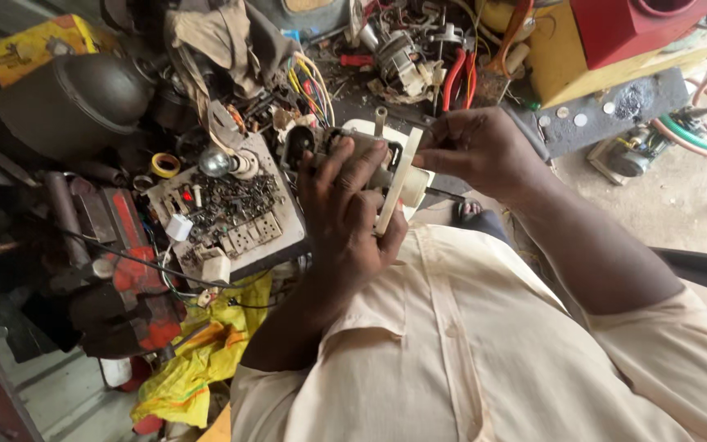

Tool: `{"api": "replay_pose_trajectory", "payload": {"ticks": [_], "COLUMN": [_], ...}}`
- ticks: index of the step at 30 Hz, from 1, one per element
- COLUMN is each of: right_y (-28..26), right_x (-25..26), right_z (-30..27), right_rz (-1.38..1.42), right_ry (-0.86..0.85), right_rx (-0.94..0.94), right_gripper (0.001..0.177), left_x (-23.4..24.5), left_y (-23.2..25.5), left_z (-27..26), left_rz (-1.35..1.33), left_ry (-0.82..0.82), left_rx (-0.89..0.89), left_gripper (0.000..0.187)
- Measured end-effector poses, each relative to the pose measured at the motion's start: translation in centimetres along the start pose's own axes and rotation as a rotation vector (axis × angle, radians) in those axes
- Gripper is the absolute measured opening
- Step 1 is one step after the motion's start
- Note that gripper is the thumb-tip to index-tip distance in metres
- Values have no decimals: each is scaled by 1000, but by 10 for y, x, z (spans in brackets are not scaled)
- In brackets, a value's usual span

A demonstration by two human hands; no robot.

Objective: The person wraps electrical wires with yellow tape, then assembles a white desk fan by attaching the motor housing to the base and inserting the fan blade into the motor. They use a screwdriver to tighten a screw on the motor assembly.

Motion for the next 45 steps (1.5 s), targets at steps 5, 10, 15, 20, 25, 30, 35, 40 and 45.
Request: {"api": "replay_pose_trajectory", "payload": {"ticks": [5,10,15,20,25,30,35,40,45], "right_y": [1,-3,-10,-10,-18,-39,-39,-21,-3], "right_x": [-7,-12,-17,-26,-28,-28,-33,-30,-36], "right_z": [-3,-5,-5,-8,-13,-12,-10,-2,-5], "right_rz": [89,107,175,251,93,-179,-286,80,388], "right_ry": [-31,-87,-110,-94,-17,75,37,-131,-246], "right_rx": [-163,-316,-315,-228,-63,228,315,23,-229], "right_gripper": [27,22,18,17,15,17,22,26,26], "left_x": [2,6,6,7,10,13,17,11,11], "left_y": [1,7,8,8,7,10,11,14,15], "left_z": [-1,-3,-3,-3,-7,-4,-3,0,-3], "left_rz": [12,71,61,51,68,100,132,126,137], "left_ry": [-15,-2,-13,5,-33,-17,-71,-23,-4], "left_rx": [-3,10,9,15,34,77,75,104,83], "left_gripper": [21,20,21,20,22,22,23,19,21]}}
Point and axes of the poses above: each hand's wrist, its own z-axis towards the middle knuckle, its own x-axis out of the back of the hand, y = z × x, the point moved 6 cm from there along z, towards the middle knuckle, and after that the axes turned 1 degree about x, right-handed, at the moved point
